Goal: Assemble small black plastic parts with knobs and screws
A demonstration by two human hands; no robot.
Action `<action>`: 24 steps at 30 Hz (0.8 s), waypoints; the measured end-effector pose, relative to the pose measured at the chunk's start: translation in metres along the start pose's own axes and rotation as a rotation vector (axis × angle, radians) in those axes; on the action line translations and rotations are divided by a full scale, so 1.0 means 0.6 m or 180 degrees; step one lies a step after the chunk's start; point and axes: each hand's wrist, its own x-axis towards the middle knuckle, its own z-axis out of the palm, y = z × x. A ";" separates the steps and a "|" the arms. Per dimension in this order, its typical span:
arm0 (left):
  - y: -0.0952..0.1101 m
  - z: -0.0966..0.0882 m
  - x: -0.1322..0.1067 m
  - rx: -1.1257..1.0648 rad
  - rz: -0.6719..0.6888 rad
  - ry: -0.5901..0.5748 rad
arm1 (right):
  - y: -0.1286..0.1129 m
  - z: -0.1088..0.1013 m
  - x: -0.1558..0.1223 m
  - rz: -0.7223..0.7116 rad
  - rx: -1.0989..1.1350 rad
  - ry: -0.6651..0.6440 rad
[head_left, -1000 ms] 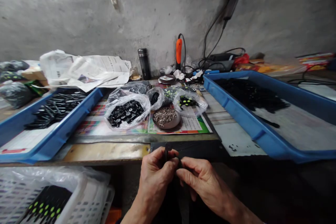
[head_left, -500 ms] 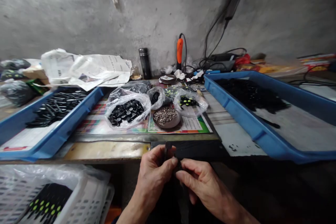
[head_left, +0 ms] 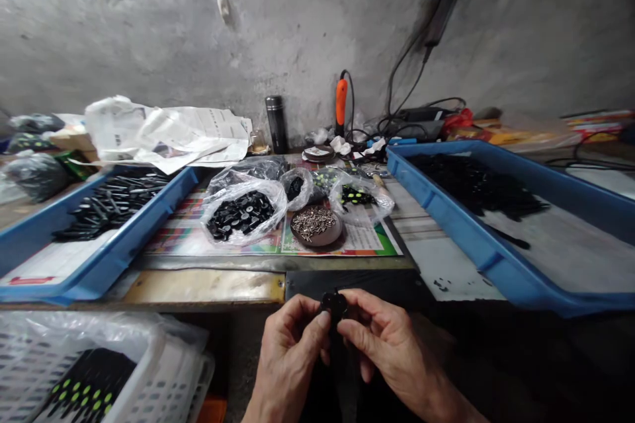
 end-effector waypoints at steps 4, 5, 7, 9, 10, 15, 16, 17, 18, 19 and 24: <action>-0.008 -0.002 -0.004 -0.0064 -0.0109 0.0011 | -0.002 0.000 0.000 -0.0014 -0.0002 0.0129; -0.010 -0.002 -0.005 -0.0081 -0.0101 0.0005 | -0.003 0.000 -0.001 -0.0013 -0.0006 0.0165; -0.014 -0.002 -0.006 -0.0131 -0.0079 -0.0034 | -0.005 0.001 -0.002 -0.0025 -0.0010 0.0183; -0.015 0.000 -0.006 -0.0191 -0.0100 -0.0102 | -0.008 0.001 -0.003 -0.0049 0.0002 0.0141; -0.015 0.001 -0.006 -0.0230 -0.0118 -0.0135 | -0.010 0.002 -0.004 -0.0064 0.0012 0.0117; -0.011 0.007 -0.004 -0.0310 -0.0193 -0.0160 | -0.014 0.003 -0.004 -0.0132 -0.0058 0.0149; -0.011 0.008 -0.004 -0.0308 -0.0204 -0.0154 | -0.013 0.003 -0.004 -0.0153 -0.0078 0.0154; -0.011 0.008 -0.005 -0.0306 -0.0219 -0.0156 | -0.011 0.003 -0.004 -0.0174 -0.0096 0.0157; -0.012 0.009 -0.005 -0.0315 -0.0230 -0.0158 | -0.008 0.003 -0.004 -0.0194 -0.0110 0.0164; -0.012 0.010 -0.005 -0.0333 -0.0242 -0.0166 | -0.005 0.002 -0.004 -0.0235 -0.0120 0.0171; -0.018 0.014 -0.006 -0.0352 -0.0200 -0.0262 | 0.006 0.002 -0.007 -0.0374 -0.0241 0.0231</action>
